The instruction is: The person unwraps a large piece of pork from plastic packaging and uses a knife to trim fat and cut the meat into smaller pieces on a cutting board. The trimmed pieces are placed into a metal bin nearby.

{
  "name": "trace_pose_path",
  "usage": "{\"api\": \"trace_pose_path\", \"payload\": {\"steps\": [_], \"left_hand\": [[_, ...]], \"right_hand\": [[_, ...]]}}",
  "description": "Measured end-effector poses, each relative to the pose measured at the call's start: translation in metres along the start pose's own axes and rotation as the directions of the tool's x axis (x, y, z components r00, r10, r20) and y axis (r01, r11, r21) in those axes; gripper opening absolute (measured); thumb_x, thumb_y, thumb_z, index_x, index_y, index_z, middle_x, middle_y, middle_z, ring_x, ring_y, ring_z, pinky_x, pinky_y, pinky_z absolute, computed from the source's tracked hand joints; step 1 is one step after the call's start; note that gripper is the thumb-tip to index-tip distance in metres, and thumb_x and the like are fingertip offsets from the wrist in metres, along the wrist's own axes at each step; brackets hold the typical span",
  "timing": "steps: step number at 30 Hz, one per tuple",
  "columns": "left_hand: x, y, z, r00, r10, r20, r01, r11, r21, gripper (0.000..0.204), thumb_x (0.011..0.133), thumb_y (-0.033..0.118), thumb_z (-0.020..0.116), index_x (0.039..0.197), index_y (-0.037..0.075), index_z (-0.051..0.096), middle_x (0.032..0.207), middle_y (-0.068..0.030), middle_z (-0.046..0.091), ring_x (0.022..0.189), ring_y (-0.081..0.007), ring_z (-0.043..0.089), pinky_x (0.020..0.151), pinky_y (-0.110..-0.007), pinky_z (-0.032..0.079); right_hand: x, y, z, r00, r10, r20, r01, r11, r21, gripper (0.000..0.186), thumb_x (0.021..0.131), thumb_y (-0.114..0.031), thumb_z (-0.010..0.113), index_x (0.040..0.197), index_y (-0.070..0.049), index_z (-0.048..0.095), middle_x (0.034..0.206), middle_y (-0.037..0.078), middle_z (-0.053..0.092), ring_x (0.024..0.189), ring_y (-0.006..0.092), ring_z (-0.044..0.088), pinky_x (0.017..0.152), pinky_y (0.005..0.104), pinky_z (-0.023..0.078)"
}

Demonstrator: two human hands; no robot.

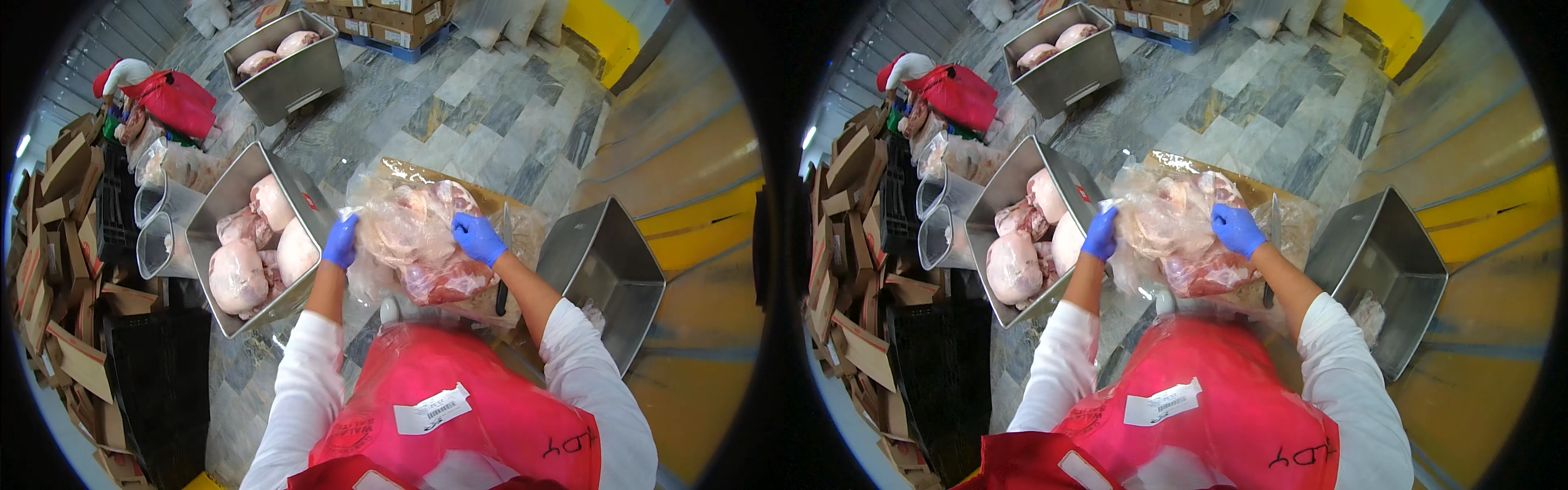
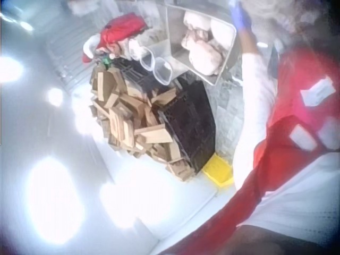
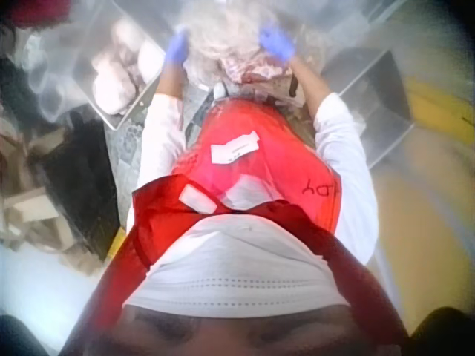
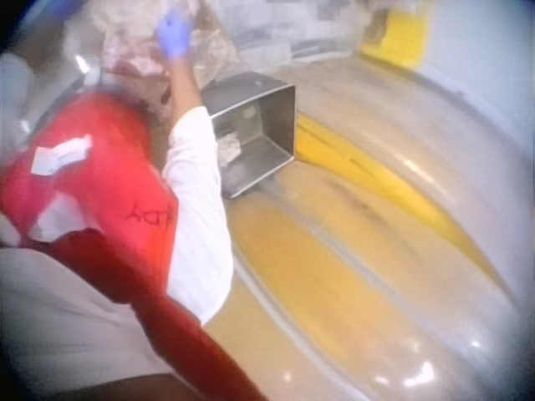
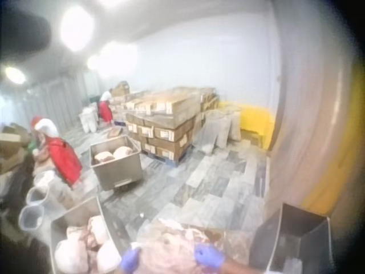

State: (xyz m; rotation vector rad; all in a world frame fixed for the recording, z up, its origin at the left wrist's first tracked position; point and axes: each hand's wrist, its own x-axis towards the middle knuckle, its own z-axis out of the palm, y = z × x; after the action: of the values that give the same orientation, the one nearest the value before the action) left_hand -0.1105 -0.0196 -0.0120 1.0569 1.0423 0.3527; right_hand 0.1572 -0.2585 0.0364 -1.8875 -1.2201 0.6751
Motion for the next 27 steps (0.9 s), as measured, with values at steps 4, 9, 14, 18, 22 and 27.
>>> {"api": "trace_pose_path", "payload": {"steps": [4, 9, 14, 18, 22, 27], "left_hand": [[0.058, 0.027, 0.055, 0.988, 0.011, 0.152, -0.039, 0.983, 0.178, 0.036, 0.091, 0.019, 0.066, 0.123, 0.001, 0.066, 0.106, -0.0107, 0.073, 0.088, -0.0221, 0.070, 0.076, -0.038, 0.057], [0.103, 0.080, 0.101, 0.959, 0.276, 0.059, -0.227, 0.631, 0.742, 0.032, 0.082, 0.012, 0.068, 0.111, -0.001, 0.067, 0.096, -0.0089, 0.071, 0.080, -0.0197, 0.066, 0.066, -0.039, 0.053], [0.000, 0.108, 0.121, 0.914, 0.149, 0.377, -0.248, 0.941, 0.229, 0.031, 0.085, 0.009, 0.058, 0.114, 0.002, 0.066, 0.084, -0.0010, 0.064, 0.068, -0.0105, 0.058, 0.058, -0.029, 0.047], [-0.072, 0.086, 0.069, 0.914, 0.227, 0.337, -0.170, 0.967, -0.190, 0.055, 0.092, 0.016, 0.061, 0.144, 0.003, 0.052, 0.129, -0.0075, 0.064, 0.107, -0.0145, 0.063, 0.087, -0.032, 0.054], [-0.043, 0.066, 0.071, 0.913, 0.091, 0.399, 0.147, 0.836, -0.529, 0.049, 0.095, 0.020, 0.063, 0.141, 0.004, 0.054, 0.128, -0.0088, 0.065, 0.108, -0.0206, 0.066, 0.090, -0.039, 0.057], [-0.014, 0.049, 0.065, 0.956, 0.148, 0.255, -0.247, 0.875, 0.416, 0.038, 0.095, 0.020, 0.065, 0.126, -0.001, 0.058, 0.116, -0.0107, 0.068, 0.101, -0.0207, 0.066, 0.087, -0.036, 0.056]], "right_hand": [[0.005, 0.023, 0.008, 1.000, -0.001, -0.026, 0.003, 0.995, 0.099, 0.011, 0.089, -0.013, 0.058, 0.088, -0.006, 0.066, 0.078, 0.016, 0.066, 0.070, 0.0258, 0.062, 0.068, 0.0379, 0.051], [0.011, 0.000, 0.036, 0.997, 0.001, -0.076, -0.008, 0.995, -0.096, 0.014, 0.091, -0.017, 0.056, 0.091, -0.008, 0.067, 0.084, 0.020, 0.069, 0.077, 0.0366, 0.067, 0.071, 0.0436, 0.052], [-0.035, 0.023, 0.005, 0.995, 0.096, -0.039, -0.093, 0.993, 0.070, 0.017, 0.092, -0.023, 0.061, 0.091, -0.008, 0.067, 0.084, 0.020, 0.069, 0.079, 0.0384, 0.068, 0.071, 0.0463, 0.052], [-0.029, 0.039, -0.029, 0.966, 0.170, -0.197, -0.159, 0.985, 0.070, 0.036, 0.091, -0.039, 0.073, 0.100, -0.004, 0.068, 0.092, 0.019, 0.071, 0.088, 0.0354, 0.070, 0.079, 0.0459, 0.054], [0.065, 0.054, -0.023, 0.949, 0.166, -0.267, -0.195, 0.977, -0.084, 0.061, 0.091, -0.040, 0.072, 0.138, -0.003, 0.060, 0.141, 0.023, 0.060, 0.130, 0.0354, 0.058, 0.105, 0.0410, 0.049], [0.116, 0.019, -0.020, 0.903, 0.212, 0.373, -0.060, 0.923, -0.380, 0.047, 0.090, -0.030, 0.066, 0.129, -0.003, 0.068, 0.131, 0.023, 0.066, 0.122, 0.0367, 0.064, 0.102, 0.0440, 0.052]]}}
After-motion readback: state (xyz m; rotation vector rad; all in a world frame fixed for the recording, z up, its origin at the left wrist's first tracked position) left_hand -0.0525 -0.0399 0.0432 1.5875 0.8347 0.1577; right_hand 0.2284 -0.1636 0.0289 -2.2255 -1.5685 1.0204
